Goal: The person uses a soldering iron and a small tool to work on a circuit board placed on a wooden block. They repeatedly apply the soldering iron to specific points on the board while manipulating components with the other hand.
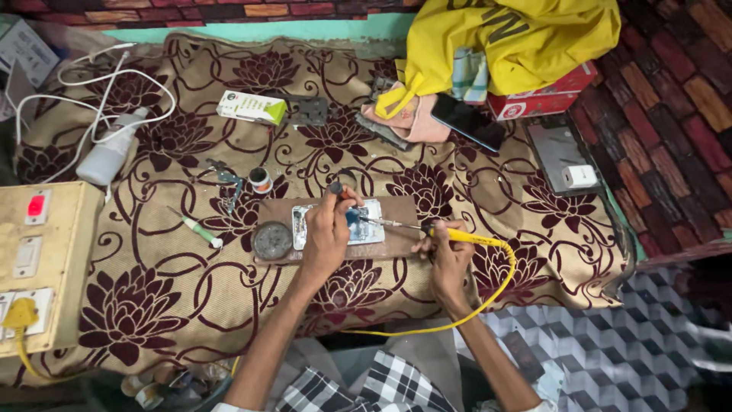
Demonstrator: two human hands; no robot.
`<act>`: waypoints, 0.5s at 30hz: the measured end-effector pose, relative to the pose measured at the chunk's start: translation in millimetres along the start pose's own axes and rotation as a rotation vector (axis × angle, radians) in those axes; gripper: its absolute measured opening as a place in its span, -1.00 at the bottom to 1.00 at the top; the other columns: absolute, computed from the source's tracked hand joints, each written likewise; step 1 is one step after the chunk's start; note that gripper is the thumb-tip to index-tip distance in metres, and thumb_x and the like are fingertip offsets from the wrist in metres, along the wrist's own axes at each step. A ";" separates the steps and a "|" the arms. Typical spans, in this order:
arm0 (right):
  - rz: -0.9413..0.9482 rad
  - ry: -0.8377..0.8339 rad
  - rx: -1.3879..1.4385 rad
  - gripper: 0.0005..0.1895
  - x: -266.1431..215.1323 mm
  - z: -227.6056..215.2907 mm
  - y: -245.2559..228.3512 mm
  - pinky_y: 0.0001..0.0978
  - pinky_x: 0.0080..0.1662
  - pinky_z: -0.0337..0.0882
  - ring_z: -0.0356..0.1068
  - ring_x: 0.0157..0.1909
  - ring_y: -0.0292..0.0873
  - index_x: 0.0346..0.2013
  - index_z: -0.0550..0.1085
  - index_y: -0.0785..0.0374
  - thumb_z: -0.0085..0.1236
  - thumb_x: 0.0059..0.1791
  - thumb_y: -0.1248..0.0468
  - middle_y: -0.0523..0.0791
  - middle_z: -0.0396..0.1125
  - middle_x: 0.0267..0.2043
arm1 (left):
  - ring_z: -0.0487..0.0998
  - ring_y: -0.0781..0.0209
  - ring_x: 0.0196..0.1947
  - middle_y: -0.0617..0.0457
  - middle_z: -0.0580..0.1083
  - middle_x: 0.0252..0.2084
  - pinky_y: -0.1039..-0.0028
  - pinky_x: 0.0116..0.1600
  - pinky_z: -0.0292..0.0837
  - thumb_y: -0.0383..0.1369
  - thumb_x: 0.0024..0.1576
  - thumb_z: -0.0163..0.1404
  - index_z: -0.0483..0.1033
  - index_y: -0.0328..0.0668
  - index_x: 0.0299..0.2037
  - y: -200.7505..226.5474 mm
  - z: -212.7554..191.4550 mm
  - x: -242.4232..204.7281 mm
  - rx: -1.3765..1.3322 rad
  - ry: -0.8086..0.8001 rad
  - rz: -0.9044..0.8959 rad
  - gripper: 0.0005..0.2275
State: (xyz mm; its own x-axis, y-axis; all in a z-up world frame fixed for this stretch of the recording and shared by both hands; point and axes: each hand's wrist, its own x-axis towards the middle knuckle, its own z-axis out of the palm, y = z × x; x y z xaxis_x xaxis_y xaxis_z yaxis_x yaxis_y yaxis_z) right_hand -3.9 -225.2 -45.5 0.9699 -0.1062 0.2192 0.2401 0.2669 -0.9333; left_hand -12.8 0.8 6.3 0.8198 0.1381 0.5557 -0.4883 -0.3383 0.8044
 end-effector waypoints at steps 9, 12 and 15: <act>0.016 0.067 0.061 -0.71 0.9 -2.0 -3.7 -0.45 -0.61 0.30 0.28 -0.68 -0.27 -0.39 0.27 0.24 0.02 0.16 0.20 -0.16 0.18 -0.66 | 0.70 0.00 -0.15 -0.23 0.58 -0.19 0.38 -0.02 0.62 -0.63 0.32 -0.32 0.40 -0.39 -0.04 -10.8 3.5 -1.1 -0.014 -0.002 -0.034 -0.80; 0.085 0.077 0.045 -0.73 1.5 -2.1 -2.0 -0.45 -0.57 0.35 0.36 -0.62 -0.26 -0.40 0.27 0.22 -0.04 0.16 0.19 -0.13 0.29 -0.61 | 0.71 0.02 -0.17 -0.21 0.58 -0.21 0.41 -0.09 0.63 -0.63 0.32 -0.30 0.41 -0.38 -0.06 -4.7 1.8 1.3 -0.031 -0.021 -0.097 -0.82; 0.034 0.032 0.043 -0.75 5.1 0.5 -0.1 -0.43 -0.52 0.41 0.31 -0.61 -0.28 -0.37 0.28 0.23 0.01 0.16 0.24 -0.15 0.24 -0.59 | 0.70 -0.03 -0.13 -0.25 0.56 -0.18 0.34 0.03 0.61 -0.69 0.22 -0.35 0.37 -0.48 0.01 4.4 -0.9 5.4 -0.075 0.015 0.026 -0.75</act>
State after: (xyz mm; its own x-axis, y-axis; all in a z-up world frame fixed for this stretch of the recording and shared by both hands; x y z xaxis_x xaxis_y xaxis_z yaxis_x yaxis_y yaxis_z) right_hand 1.0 -225.2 -44.1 0.9760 -0.1267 0.1773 0.2089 0.3114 -0.9270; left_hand -10.8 0.8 13.1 0.8020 0.1443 0.5796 -0.5313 -0.2711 0.8026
